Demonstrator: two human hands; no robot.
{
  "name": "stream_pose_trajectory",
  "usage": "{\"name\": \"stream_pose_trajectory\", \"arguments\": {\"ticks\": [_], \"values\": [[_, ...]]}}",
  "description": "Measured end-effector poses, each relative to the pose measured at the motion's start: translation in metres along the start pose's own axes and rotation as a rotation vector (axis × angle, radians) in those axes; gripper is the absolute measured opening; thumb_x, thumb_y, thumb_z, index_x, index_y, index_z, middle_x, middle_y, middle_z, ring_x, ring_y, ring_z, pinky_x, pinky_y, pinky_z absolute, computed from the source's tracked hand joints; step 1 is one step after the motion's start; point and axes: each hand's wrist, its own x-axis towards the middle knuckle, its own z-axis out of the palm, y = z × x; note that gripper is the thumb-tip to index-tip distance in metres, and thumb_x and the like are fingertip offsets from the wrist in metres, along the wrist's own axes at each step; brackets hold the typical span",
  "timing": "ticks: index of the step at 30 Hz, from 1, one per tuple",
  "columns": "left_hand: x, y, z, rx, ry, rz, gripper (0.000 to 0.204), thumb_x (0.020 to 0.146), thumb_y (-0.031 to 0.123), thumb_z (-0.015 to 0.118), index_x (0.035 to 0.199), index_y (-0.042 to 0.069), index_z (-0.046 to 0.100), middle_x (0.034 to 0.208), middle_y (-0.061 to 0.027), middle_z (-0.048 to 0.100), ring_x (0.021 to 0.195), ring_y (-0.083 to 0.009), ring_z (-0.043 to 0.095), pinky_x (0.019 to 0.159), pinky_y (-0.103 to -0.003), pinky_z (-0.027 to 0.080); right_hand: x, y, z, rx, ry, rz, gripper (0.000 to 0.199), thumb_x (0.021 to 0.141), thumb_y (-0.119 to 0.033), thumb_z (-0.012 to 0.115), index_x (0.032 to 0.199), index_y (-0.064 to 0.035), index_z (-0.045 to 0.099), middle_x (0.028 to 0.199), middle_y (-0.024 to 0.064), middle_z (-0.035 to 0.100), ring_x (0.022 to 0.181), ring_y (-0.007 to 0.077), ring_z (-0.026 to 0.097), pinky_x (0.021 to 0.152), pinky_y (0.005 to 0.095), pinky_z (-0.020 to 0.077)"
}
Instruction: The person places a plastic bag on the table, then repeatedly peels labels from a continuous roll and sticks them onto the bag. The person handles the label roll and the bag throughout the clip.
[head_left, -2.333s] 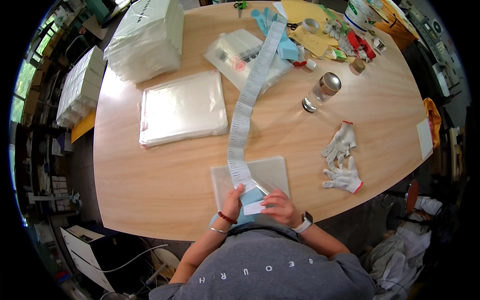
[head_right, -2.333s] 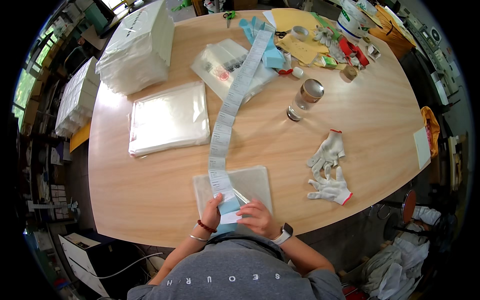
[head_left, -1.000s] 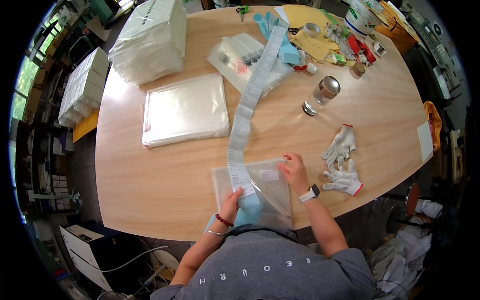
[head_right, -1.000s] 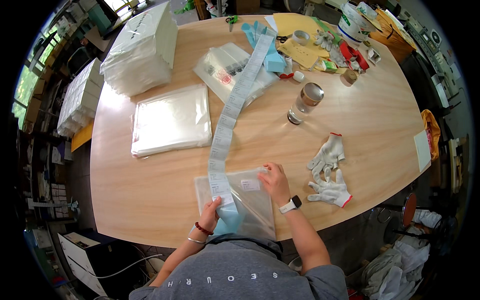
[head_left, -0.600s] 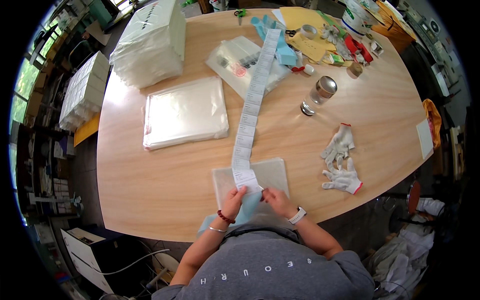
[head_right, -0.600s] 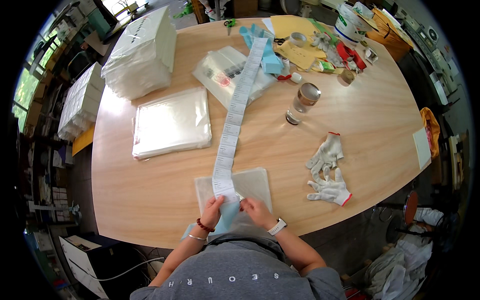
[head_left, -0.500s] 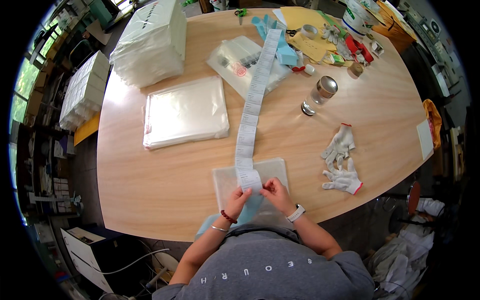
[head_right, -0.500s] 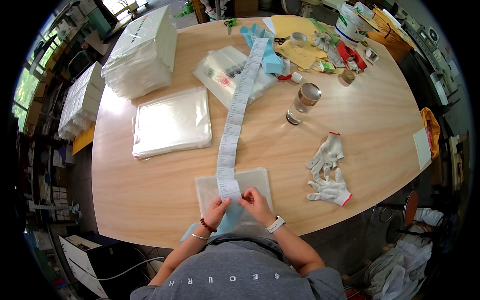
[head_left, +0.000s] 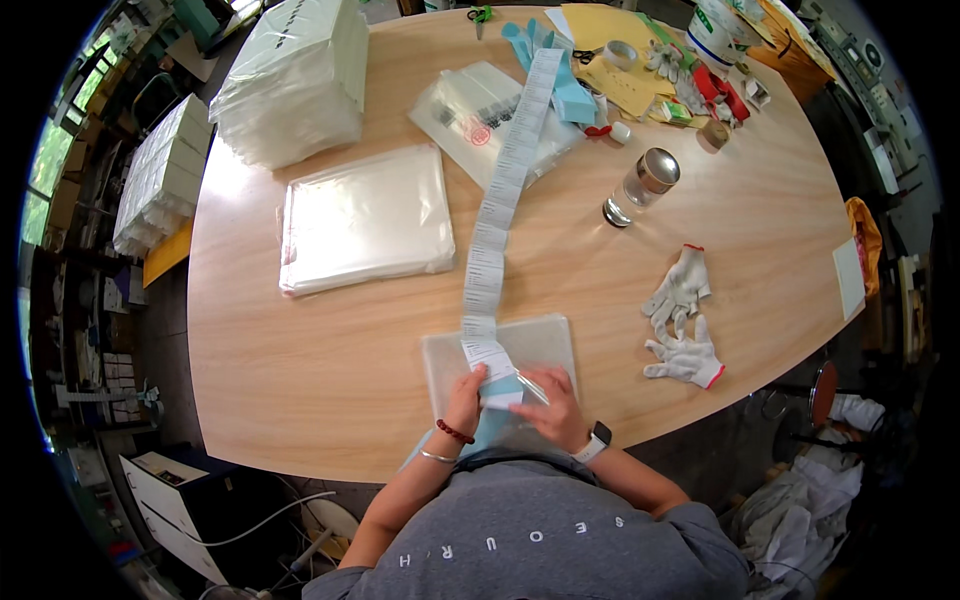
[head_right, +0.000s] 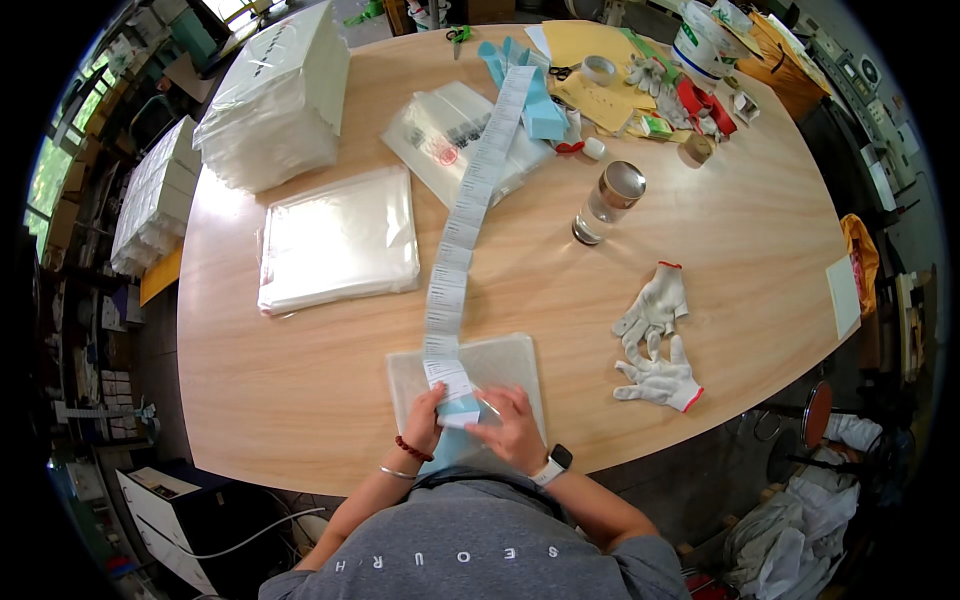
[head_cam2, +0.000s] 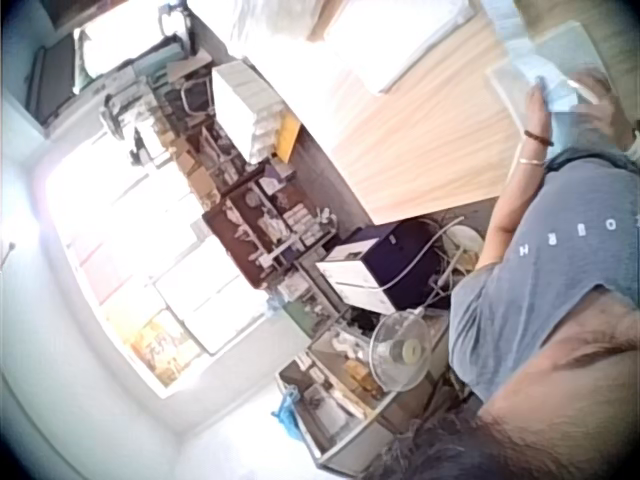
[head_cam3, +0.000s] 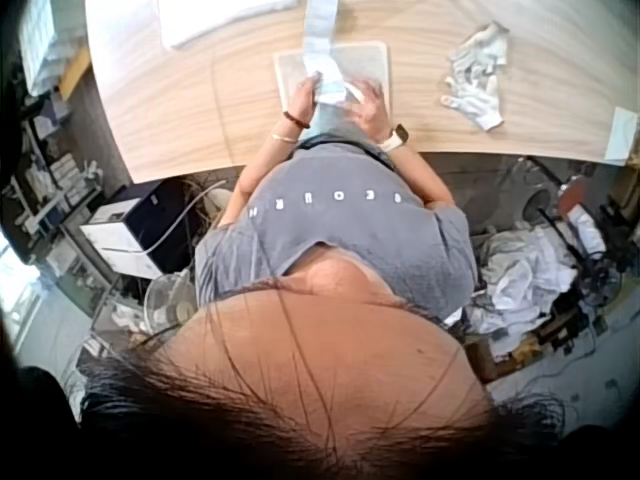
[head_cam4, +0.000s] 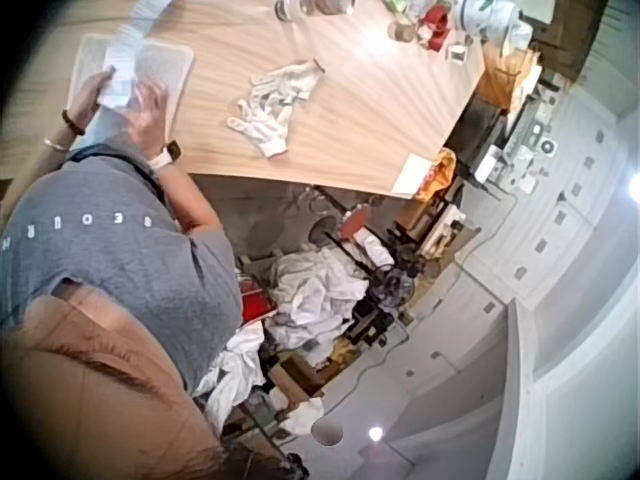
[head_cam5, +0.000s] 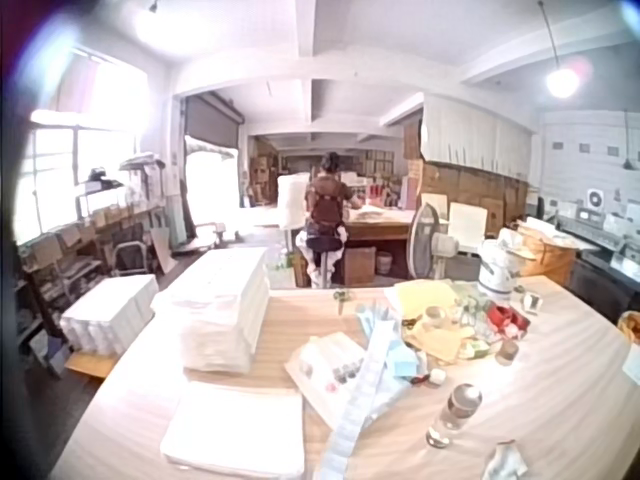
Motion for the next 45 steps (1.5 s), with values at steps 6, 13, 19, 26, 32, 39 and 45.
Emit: {"name": "stream_pose_trajectory", "arguments": {"ticks": [6, 13, 19, 26, 32, 39, 45], "values": [[-0.009, 0.012, 0.002, -0.115, 0.039, -0.085, 0.032, 0.087, 0.028, 0.048, 0.1, -0.001, 0.053, 0.095, -0.0076, 0.058, 0.085, -0.0153, 0.055, 0.074, -0.027, 0.044, -0.013, 0.049, -0.006, 0.426, 0.095, 0.572, 0.016, 0.072, -0.004, 0.061, 0.087, -0.0053, 0.064, 0.084, 0.0093, 0.061, 0.07, 0.0175, 0.056, 0.066, 0.0286, 0.045], [0.001, -0.003, -0.015, 0.005, 0.132, -0.039, 0.026, 0.085, 0.033, 0.051, 0.08, 0.008, 0.058, 0.064, 0.0049, 0.052, 0.048, -0.0023, 0.04, 0.041, -0.018, 0.026, 0.01, 0.09, 0.007, 0.345, 0.144, 0.632, 0.01, 0.075, -0.006, 0.059, 0.082, 0.0011, 0.062, 0.073, 0.0111, 0.061, 0.062, 0.0152, 0.057, 0.057, 0.0253, 0.045], [-0.005, 0.002, -0.005, -0.014, 0.134, -0.023, 0.027, 0.085, 0.033, 0.051, 0.081, 0.007, 0.059, 0.065, 0.005, 0.053, 0.049, -0.0013, 0.041, 0.04, -0.017, 0.026, 0.01, 0.091, 0.016, 0.267, 0.18, 0.596, 0.01, 0.075, -0.006, 0.06, 0.082, 0.0003, 0.062, 0.073, 0.0113, 0.061, 0.062, 0.0173, 0.057, 0.055, 0.0264, 0.0452], [-0.003, -0.003, -0.018, -0.027, 0.083, -0.062, 0.027, 0.088, 0.023, 0.046, 0.099, 0.0, 0.053, 0.094, -0.0068, 0.059, 0.086, -0.0153, 0.057, 0.075, -0.028, 0.046, 0.016, 0.078, 0.019, -0.169, 0.091, 0.401, 0.022, 0.07, -0.013, 0.064, 0.088, -0.0029, 0.06, 0.079, 0.0098, 0.057, 0.062, 0.0235, 0.055, 0.058, 0.0325, 0.0452], [-0.002, -0.004, -0.019, 0.0, 0.09, -0.052, 0.028, 0.088, 0.023, 0.046, 0.1, 0.0, 0.053, 0.095, -0.007, 0.059, 0.086, -0.0155, 0.057, 0.076, -0.029, 0.046, 0.031, 0.107, 0.005, -0.064, 0.147, 0.502, 0.024, 0.068, -0.016, 0.067, 0.086, -0.004, 0.058, 0.078, 0.0085, 0.051, 0.065, 0.023, 0.053, 0.058, 0.0308, 0.0441], [-0.005, 0.003, -0.017, 0.027, 0.087, -0.057, 0.029, 0.087, 0.024, 0.047, 0.101, -0.001, 0.052, 0.095, -0.0082, 0.059, 0.087, -0.0169, 0.057, 0.077, -0.029, 0.046, 0.035, 0.101, -0.015, -0.058, 0.026, 0.304, 0.009, 0.069, -0.012, 0.064, 0.071, -0.0046, 0.059, 0.076, 0.0086, 0.051, 0.067, 0.0222, 0.052, 0.059, 0.0309, 0.0437], [-0.018, 0.012, -0.011, 0.0, -0.049, 0.032, 0.035, 0.088, 0.027, 0.044, 0.105, -0.003, 0.051, 0.097, -0.0108, 0.058, 0.09, -0.0203, 0.056, 0.08, -0.032, 0.045, 0.03, 0.057, -0.016, -0.149, 0.199, 0.08, 0.007, 0.071, -0.011, 0.061, 0.072, -0.0041, 0.06, 0.077, 0.0086, 0.055, 0.069, 0.0263, 0.052, 0.064, 0.0326, 0.0434]]}}
